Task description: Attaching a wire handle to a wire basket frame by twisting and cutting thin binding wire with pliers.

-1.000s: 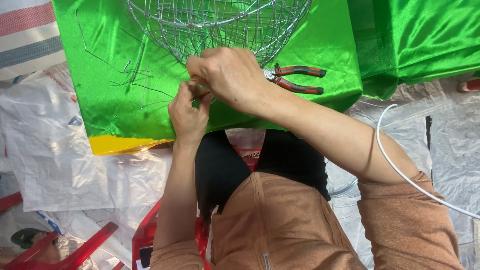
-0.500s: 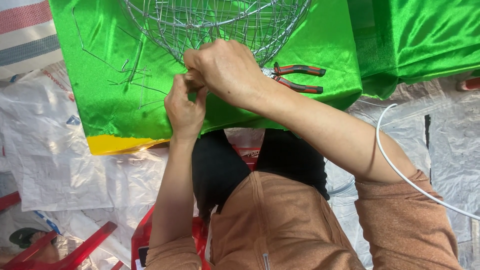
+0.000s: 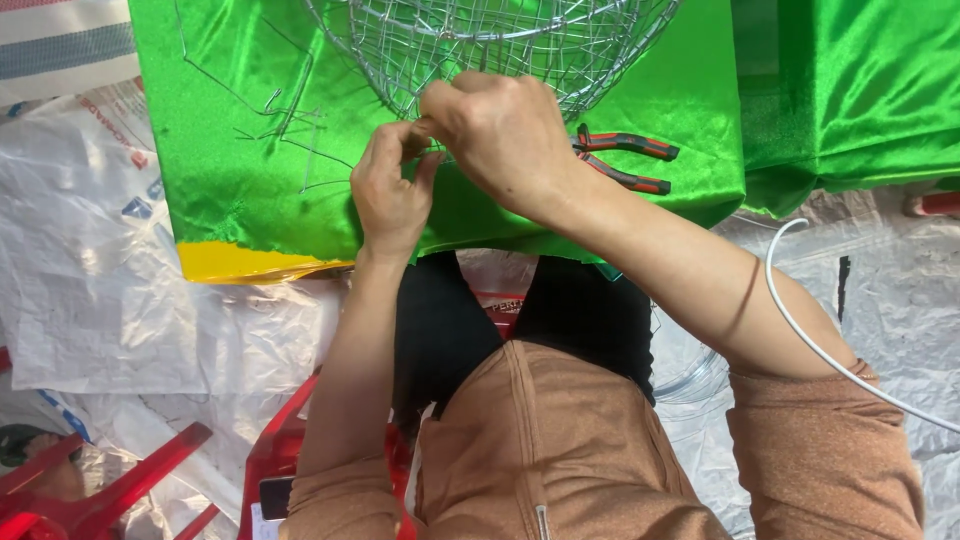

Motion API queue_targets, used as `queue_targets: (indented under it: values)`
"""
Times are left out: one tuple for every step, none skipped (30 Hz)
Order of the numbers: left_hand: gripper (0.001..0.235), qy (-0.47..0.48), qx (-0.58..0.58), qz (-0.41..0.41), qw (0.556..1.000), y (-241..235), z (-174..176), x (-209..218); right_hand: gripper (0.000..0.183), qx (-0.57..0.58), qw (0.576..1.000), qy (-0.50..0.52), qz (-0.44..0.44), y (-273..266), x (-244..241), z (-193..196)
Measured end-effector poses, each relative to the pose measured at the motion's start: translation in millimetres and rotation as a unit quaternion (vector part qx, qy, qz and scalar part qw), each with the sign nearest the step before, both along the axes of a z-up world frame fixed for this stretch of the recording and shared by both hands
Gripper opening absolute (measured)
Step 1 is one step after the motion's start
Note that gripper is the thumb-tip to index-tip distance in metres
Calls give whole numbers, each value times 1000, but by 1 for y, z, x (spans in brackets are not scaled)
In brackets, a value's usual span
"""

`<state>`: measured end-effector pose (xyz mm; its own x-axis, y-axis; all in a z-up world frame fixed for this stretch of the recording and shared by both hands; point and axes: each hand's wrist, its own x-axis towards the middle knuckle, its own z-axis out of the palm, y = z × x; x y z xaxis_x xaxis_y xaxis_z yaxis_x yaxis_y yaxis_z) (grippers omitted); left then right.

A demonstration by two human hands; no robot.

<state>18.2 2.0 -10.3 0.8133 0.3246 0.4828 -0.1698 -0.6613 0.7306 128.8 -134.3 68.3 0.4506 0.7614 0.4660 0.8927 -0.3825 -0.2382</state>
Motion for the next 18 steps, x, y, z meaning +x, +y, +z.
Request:
queue_targets:
  values:
    - [20, -1, -1, 1, 1000, -1, 1, 0, 39, -1, 1000, -1, 1, -1, 0, 1]
    - [20, -4, 8, 8, 1000, -1, 1, -1, 38, 5, 1000, -3, 0, -1, 0, 3]
    - [19, -7, 17, 16, 1000, -2, 2, -1, 38, 11, 1000, -5, -2, -1, 0, 4]
    - [19, -8, 15, 17, 1000, -3, 3, -1, 38, 10, 1000, -6, 0, -3, -1, 6]
    - [21, -5, 22, 22, 999, -4, 3, -2, 31, 12, 1000, 5, -2, -3, -2, 7]
    - [24, -1, 29, 27, 999, -4, 3, -2, 24, 14, 1000, 15, -4, -4, -2, 9]
    - [24, -2, 29, 28, 999, -5, 3, -4, 24, 14, 1000, 15, -2, -4, -3, 9]
    - [23, 4, 20, 28, 999, -6, 2, -5, 23, 0, 1000, 15, -13, -5, -3, 9]
    - [23, 9, 11, 26, 1000, -8, 2, -5, 22, -13, 999, 16, -25, -6, -3, 9]
    - [23, 9, 11, 26, 1000, -8, 2, -6, 22, -13, 999, 16, -25, -6, -4, 9]
    - [24, 8, 5, 25, 1000, -9, 2, -6, 23, -15, 1000, 3, -24, -6, -4, 9]
    - [24, 7, -1, 24, 1000, -9, 2, -6, 25, -17, 1000, -9, -23, -6, -5, 9]
    - [24, 7, 0, 24, 1000, -10, 3, -6, 25, -16, 1000, -10, -23, -6, -4, 9]
    - [23, 5, 0, 26, 1000, -11, 5, -5, 26, -21, 999, -8, -25, -6, -4, 9]
    - [22, 3, 0, 27, 1000, -11, 6, -6, 26, -25, 999, -5, -26, -5, -4, 9]
    - [22, 3, 0, 28, 1000, -11, 5, -6, 26, -24, 999, -5, -26, -5, -4, 8]
    - [22, 10, 0, 31, 999, -11, 4, -6, 28, -25, 999, -6, -26, -5, -4, 8]
    - [23, 17, 0, 34, 999, -12, 3, -6, 30, -25, 999, -7, -27, -5, -3, 7]
